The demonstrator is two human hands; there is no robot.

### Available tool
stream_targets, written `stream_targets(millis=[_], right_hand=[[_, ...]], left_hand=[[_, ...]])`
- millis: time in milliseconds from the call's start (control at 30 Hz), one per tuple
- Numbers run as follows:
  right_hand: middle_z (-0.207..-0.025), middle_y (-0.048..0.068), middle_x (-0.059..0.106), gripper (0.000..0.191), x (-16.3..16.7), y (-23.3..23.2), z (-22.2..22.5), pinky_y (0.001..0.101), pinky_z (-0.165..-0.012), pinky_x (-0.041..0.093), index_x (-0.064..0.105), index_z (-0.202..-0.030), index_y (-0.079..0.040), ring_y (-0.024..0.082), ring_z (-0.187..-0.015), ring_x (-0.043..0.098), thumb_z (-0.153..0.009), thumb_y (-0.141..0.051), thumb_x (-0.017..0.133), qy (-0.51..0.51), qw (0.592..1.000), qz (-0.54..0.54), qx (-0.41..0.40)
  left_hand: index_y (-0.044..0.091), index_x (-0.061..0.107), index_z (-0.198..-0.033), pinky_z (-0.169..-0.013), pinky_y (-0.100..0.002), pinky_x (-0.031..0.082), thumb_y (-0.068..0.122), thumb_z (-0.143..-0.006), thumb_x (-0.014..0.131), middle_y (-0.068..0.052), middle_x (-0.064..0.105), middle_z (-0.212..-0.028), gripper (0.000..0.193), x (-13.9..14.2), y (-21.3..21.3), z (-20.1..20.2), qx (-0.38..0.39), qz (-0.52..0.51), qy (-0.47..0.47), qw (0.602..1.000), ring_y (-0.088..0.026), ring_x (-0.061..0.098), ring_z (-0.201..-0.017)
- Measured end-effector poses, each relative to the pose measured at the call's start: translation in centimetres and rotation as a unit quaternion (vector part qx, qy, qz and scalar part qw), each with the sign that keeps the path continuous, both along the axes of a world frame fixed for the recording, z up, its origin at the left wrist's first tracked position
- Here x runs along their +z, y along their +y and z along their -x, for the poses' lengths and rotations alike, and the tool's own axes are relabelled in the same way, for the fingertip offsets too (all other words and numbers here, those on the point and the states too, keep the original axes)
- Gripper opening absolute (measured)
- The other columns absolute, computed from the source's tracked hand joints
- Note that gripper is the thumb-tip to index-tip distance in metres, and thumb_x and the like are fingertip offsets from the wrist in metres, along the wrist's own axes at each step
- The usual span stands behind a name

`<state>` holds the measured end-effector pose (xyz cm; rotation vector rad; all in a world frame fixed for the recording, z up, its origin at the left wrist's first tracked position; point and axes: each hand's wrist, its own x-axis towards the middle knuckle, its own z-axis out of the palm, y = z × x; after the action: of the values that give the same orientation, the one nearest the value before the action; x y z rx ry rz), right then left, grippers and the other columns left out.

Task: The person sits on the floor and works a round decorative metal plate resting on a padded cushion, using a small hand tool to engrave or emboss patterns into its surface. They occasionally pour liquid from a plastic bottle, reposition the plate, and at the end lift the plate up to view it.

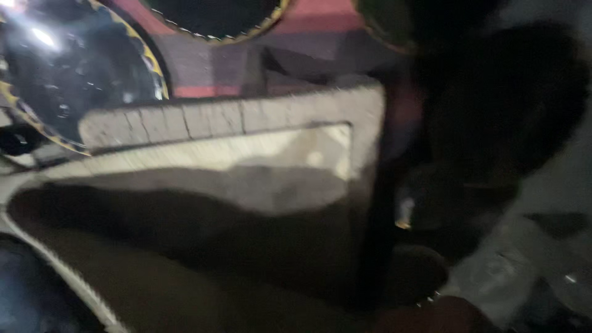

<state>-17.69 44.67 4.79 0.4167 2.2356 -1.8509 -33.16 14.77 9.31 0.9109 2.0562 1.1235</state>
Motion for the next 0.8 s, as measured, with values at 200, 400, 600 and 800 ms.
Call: stream_targets(millis=[200, 400, 600, 800], right_hand=[[-0.106, 0.004, 0.065, 0.03, -2.6, -0.7, 1.6, 0.0224, -0.08, 0.05, 0.063, -0.125, -0.001, 0.006, -0.088, 0.061, -0.101, -0.019, 0.065, 0.007, 1.0, -0.021, -0.017], [-0.11, 0.005, 0.066, 0.03, -1.5, -1.3, 0.5, 0.0227, -0.081, 0.05, 0.062, -0.128, -0.002, 0.007, -0.09, 0.061, -0.104, -0.02, 0.064, 0.021, 0.999, -0.035, -0.031], [-0.114, 0.006, 0.066, 0.031, -1.0, -1.5, 0.1, 0.0229, -0.083, 0.051, 0.062, -0.13, -0.002, 0.008, -0.093, 0.062, -0.106, -0.022, 0.063, 0.023, 0.998, -0.046, -0.035], [-0.117, 0.007, 0.066, 0.031, -2.0, -0.9, 0.3, 0.0232, -0.085, 0.052, 0.061, -0.132, -0.002, 0.008, -0.095, 0.063, -0.108, -0.023, 0.062, 0.02, 0.998, -0.057, -0.034]], left_hand=[[0.001, 0.068, -0.11, -0.092, -0.042, 0.054, 0.026, -0.107, 0.063, -0.014, 0.069, -0.104, 0.026, -1.8, -1.2, -0.3, 0.022, -0.04, -0.068, 0.997, -0.028, 0.065, -0.098], [0.0, 0.067, -0.112, -0.093, -0.041, 0.054, 0.025, -0.109, 0.059, -0.014, 0.068, -0.107, 0.026, -0.3, -3.2, -1.6, 0.042, -0.072, -0.1, 0.991, -0.028, 0.065, -0.1], [0.0, 0.066, -0.115, -0.094, -0.04, 0.054, 0.024, -0.112, 0.055, -0.014, 0.068, -0.109, 0.027, -0.6, -4.2, -2.6, 0.056, -0.096, -0.123, 0.986, -0.027, 0.065, -0.101], [-0.001, 0.064, -0.117, -0.096, -0.039, 0.054, 0.023, -0.114, 0.052, -0.014, 0.067, -0.112, 0.027, -1.0, -4.7, -2.9, 0.068, -0.116, -0.135, 0.982, -0.026, 0.065, -0.103]])
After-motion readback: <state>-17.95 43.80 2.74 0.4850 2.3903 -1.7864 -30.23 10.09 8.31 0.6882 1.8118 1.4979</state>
